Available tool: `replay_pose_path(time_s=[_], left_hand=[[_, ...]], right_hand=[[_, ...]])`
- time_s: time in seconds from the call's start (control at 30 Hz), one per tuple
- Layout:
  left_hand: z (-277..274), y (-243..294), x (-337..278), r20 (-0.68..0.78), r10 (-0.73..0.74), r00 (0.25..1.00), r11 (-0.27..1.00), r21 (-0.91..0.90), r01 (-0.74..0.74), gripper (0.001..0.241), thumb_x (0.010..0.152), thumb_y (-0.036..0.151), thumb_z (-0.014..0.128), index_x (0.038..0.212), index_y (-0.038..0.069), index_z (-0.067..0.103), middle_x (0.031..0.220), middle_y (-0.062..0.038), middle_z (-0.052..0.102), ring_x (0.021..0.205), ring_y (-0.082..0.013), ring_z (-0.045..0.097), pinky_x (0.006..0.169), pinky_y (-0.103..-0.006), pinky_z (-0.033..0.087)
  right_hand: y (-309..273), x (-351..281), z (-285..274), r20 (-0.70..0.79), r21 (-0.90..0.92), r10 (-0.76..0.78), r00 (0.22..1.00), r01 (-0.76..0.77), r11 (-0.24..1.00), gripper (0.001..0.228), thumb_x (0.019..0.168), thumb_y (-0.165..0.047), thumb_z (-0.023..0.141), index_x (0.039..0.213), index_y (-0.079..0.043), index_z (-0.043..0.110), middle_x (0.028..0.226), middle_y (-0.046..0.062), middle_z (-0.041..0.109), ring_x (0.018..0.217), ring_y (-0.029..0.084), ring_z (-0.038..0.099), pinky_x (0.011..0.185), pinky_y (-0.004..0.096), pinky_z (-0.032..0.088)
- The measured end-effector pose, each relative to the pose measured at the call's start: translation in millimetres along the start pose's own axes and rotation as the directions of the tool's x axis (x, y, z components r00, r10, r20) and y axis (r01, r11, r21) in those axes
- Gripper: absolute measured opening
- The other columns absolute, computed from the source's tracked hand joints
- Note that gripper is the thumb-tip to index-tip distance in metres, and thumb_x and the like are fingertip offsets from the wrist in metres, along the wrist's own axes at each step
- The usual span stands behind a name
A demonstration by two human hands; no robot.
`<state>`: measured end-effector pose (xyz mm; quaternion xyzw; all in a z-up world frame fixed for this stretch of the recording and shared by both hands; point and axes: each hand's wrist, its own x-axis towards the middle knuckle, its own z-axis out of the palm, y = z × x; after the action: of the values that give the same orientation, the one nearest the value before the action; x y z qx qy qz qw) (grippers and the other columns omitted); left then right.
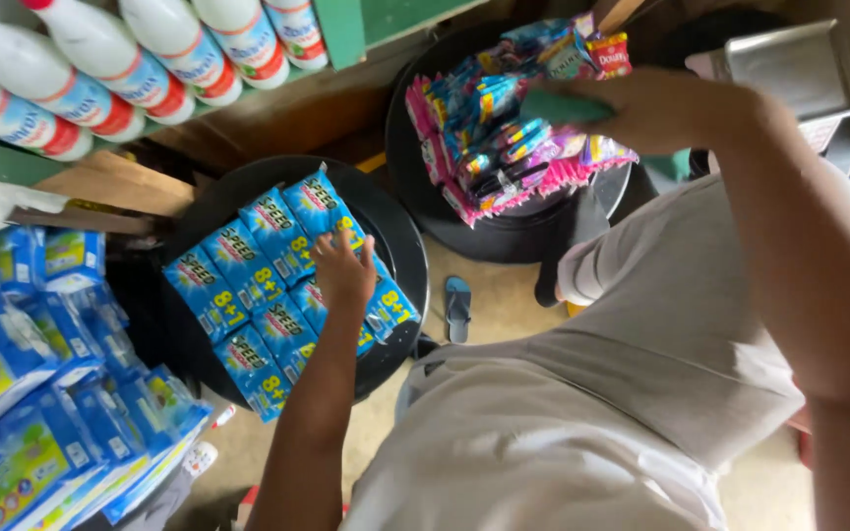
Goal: Wiping down detergent and snack packets with a cloth and organizing them into bins and onto shelves.
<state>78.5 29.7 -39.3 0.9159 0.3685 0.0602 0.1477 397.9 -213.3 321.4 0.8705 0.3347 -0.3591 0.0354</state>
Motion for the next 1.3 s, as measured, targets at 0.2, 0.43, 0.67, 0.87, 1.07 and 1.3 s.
replay_pose_path(time_s=[0.2,0.43,0.67,0.87,1.07,1.3], left_hand=[[-22.8,15.2,27.5,0.101,-0.246,0.964,0.968,0.085,0.237,0.089,0.092,0.063,0.061,0.161,0.014,0.033,0.126,-0.023,0.055,0.111,-0.0416,0.060,0.087,-0.0510,0.056],[-28.8,21.9,66.3,0.125,-0.564,0.816,0.823,0.169,0.543,0.114,0.086,0.080,0.064,0.161,0.005,0.023,0.138,-0.040,0.043,0.122,-0.0531,0.054,0.096,-0.0523,0.054],[15.0,23.3,83.6,0.010,-0.729,0.685,0.673,0.190,0.714,0.123,0.081,0.074,0.071,0.162,-0.001,0.016,0.149,-0.039,0.035,0.130,-0.0562,0.048,0.096,-0.0575,0.053],[-17.7,45.3,86.4,-0.012,-0.792,0.610,0.603,0.141,0.785,0.122,0.077,0.076,0.075,0.163,0.010,0.018,0.152,-0.036,0.031,0.135,-0.0554,0.040,0.100,-0.0731,0.041],[-19.2,28.4,106.0,0.076,-0.893,0.444,0.436,-0.103,0.894,0.120,0.064,0.057,0.092,0.160,0.030,0.025,0.159,-0.031,0.025,0.143,-0.0537,0.031,0.101,-0.0749,0.037],[-28.7,20.0,73.3,0.099,-0.767,0.634,0.616,-0.167,0.770,0.116,0.062,0.058,0.090,0.159,0.020,0.039,0.151,-0.029,0.046,0.133,-0.0481,0.052,0.104,-0.0583,0.051]], right_hand=[[97.7,64.9,-1.9,-0.132,-0.035,-0.041,0.990,0.037,0.999,0.048,0.104,-0.036,0.061,0.151,-0.028,0.052,0.126,0.014,0.073,0.111,0.034,0.069,0.095,0.046,0.053],[81.3,80.4,-21.4,-0.053,0.028,-0.248,0.967,0.250,0.968,0.069,0.095,-0.031,0.061,0.159,-0.038,0.037,0.139,0.014,0.064,0.117,0.033,0.064,0.097,0.044,0.049],[79.8,122.3,-46.5,0.020,-0.021,-0.324,0.946,0.325,0.946,0.066,0.097,-0.032,0.060,0.159,-0.035,0.037,0.126,0.014,0.071,0.107,0.030,0.069,0.092,0.042,0.053],[46.5,150.9,-66.8,0.168,0.158,-0.317,0.933,0.292,0.943,0.064,0.100,-0.033,0.058,0.159,-0.033,0.034,0.102,0.010,0.077,0.086,0.023,0.071,0.078,0.041,0.059],[35.1,180.4,-55.0,0.352,0.179,-0.423,0.835,0.384,0.906,0.058,0.100,-0.035,0.053,0.156,-0.025,0.040,0.089,0.007,0.081,0.079,0.015,0.075,0.075,0.033,0.056],[30.6,185.3,-50.4,0.269,0.269,-0.513,0.815,0.448,0.853,0.049,0.104,-0.039,0.054,0.146,-0.013,0.053,0.085,0.006,0.077,0.071,0.019,0.068,0.067,0.040,0.056]])
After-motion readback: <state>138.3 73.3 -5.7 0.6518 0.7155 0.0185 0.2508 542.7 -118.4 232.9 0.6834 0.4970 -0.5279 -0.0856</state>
